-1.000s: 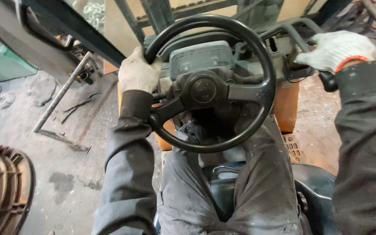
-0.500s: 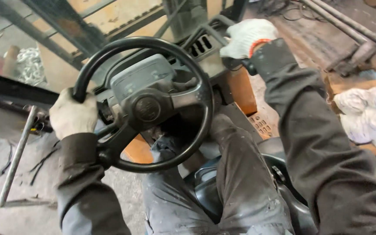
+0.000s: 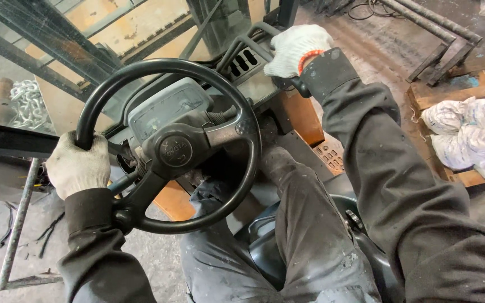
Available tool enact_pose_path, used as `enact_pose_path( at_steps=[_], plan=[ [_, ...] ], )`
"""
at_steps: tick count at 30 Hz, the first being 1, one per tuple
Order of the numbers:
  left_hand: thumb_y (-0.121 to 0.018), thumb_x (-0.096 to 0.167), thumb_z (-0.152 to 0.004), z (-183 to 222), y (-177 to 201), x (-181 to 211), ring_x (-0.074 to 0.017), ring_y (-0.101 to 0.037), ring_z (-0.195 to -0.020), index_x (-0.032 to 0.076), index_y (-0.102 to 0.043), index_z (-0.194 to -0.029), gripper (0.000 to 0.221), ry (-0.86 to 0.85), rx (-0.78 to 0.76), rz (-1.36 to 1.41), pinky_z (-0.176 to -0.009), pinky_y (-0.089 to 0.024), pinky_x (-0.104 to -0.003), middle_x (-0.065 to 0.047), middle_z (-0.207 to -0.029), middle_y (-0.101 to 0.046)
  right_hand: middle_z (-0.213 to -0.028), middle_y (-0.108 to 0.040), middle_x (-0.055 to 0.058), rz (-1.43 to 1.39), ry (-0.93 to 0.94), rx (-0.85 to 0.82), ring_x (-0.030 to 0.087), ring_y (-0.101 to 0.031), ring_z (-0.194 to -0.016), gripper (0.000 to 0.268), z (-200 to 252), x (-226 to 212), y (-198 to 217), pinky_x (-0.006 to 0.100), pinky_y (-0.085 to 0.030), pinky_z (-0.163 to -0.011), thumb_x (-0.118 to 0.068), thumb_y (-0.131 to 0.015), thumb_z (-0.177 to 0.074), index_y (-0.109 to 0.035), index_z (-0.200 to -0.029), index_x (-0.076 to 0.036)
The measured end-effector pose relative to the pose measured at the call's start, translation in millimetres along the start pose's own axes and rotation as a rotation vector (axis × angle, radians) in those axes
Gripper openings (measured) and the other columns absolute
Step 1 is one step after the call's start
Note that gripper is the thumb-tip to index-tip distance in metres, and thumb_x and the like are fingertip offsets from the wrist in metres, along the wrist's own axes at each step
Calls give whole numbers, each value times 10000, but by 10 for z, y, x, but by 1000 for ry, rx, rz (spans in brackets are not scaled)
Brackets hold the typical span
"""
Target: Operating a forklift by steering and using hydraulic control levers.
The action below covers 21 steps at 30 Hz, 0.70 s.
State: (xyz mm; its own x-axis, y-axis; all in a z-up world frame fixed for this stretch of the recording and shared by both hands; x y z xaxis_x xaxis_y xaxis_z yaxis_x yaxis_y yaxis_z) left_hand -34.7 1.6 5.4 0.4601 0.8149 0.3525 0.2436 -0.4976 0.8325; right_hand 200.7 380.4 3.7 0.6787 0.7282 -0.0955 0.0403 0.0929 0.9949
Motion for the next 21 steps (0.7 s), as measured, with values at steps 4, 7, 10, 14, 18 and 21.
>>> enact_pose_path(
  at_steps=[4, 7, 10, 14, 18, 21],
  plan=[
    [-764, 377, -926, -16, -22, -43, -366, -736, -901, 65, -774, -1130, 373, -15, 8, -16, -828, -565, -459, -199, -943, -749, -1033, -740, 185, -4, -3, 1, 358, -724, -950, 464, -56, 17, -34, 490, -574, -829, -449, -669, -816, -748, -1136, -123],
    [-765, 375, -930, -9, -25, -34, -373, -732, -903, 64, -776, -1136, 373, -27, 8, -23, -825, -564, -465, -205, -947, -746, -1028, -742, 190, -10, -14, -16, 358, -727, -944, 463, -30, 16, -20, 493, -577, -823, -449, -670, -819, -744, -1135, -119],
    [-764, 374, -929, -5, -12, -12, -376, -731, -897, 62, -774, -1133, 373, -27, 9, -20, -816, -564, -469, -206, -946, -745, -1044, -743, 191, -9, -2, -2, 362, -720, -963, 450, -2, 19, -11, 495, -576, -833, -438, -676, -821, -754, -1128, -118],
    [-756, 374, -938, -3, -10, -27, -382, -733, -896, 61, -772, -1129, 367, -25, 3, -20, -825, -565, -473, -213, -944, -747, -1055, -735, 186, 10, 24, 40, 367, -712, -970, 455, -73, 27, -82, 502, -567, -834, -458, -688, -827, -759, -1116, -113],
    [-750, 386, -955, -34, -37, -28, -388, -735, -900, 56, -766, -1121, 370, -39, 4, -48, -839, -568, -477, -221, -947, -748, -1043, -731, 188, 4, 29, 24, 370, -719, -949, 461, -140, 88, -101, 501, -566, -819, -470, -687, -833, -749, -1122, -116],
    [-752, 412, -944, -35, -12, 12, -403, -730, -883, 55, -753, -1086, 384, -10, -1, -97, -825, -565, -487, -233, -933, -739, -1039, -742, 196, 4, 101, -8, 381, -734, -934, 469, -171, 95, -140, 499, -576, -810, -477, -687, -855, -747, -1150, -117]
  ],
)
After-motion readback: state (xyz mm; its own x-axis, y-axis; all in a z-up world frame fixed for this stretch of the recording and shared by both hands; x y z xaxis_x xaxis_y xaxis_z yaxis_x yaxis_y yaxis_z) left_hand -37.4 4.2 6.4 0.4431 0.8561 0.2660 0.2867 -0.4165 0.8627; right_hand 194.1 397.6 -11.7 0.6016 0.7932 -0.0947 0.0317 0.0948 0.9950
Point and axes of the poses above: each hand's wrist, its own z-axis away from the middle knuckle, its own y-axis out of the back of the hand, x = y × z, the point moved 3 cm from there along -z, towards the middle knuckle
